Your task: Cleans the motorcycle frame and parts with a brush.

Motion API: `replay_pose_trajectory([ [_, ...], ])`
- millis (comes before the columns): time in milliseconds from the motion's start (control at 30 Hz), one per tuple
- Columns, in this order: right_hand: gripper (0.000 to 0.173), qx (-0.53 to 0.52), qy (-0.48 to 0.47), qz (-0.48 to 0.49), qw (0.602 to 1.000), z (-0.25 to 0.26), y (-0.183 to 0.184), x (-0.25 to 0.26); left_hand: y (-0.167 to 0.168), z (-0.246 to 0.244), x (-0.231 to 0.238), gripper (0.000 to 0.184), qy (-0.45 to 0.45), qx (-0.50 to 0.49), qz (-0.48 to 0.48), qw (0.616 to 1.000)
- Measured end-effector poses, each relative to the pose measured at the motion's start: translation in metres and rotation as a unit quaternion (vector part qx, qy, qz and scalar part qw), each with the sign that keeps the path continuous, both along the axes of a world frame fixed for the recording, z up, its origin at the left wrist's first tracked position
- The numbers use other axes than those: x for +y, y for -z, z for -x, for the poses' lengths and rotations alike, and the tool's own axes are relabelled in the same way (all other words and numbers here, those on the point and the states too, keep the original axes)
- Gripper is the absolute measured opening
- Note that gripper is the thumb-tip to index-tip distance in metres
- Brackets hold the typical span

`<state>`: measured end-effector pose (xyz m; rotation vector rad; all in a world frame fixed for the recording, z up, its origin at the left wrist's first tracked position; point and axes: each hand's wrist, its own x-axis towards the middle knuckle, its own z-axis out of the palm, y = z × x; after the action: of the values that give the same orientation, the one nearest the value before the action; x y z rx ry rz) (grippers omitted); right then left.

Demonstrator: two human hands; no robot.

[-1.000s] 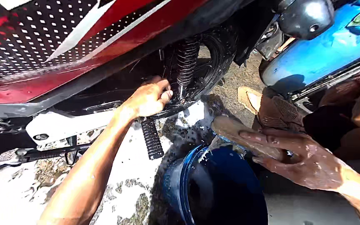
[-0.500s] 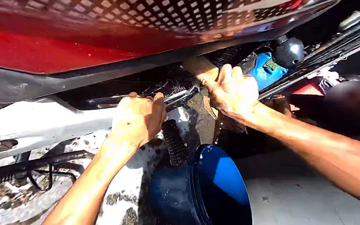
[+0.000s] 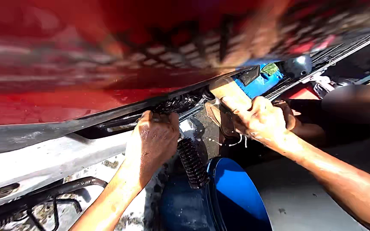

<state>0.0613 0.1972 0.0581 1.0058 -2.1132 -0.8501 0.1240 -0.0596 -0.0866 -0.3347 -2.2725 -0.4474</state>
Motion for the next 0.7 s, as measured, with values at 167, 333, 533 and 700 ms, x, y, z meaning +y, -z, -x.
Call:
replay_pose_trajectory([
  [167,0.054,-0.065,0.027,0.054,0.996,0.003,0.009,-0.004,-0.002,-0.003,0.001,0.01,0.003,-0.036,0.023,0.999],
  [333,0.05,-0.029,-0.016,0.001,0.999,-0.038,-0.058,0.017,-0.001,-0.002,0.0,0.011,-0.003,-0.033,0.005,0.999],
  [533,0.056,-0.034,0.029,0.017,0.999,-0.024,-0.053,-0.004,-0.001,-0.004,-0.001,0.013,0.011,-0.025,0.008,1.0],
  [700,0.041,-0.057,0.057,0.011,0.997,-0.011,-0.056,-0.045,-0.001,-0.002,-0.004,0.011,0.035,-0.028,0.009,0.999],
])
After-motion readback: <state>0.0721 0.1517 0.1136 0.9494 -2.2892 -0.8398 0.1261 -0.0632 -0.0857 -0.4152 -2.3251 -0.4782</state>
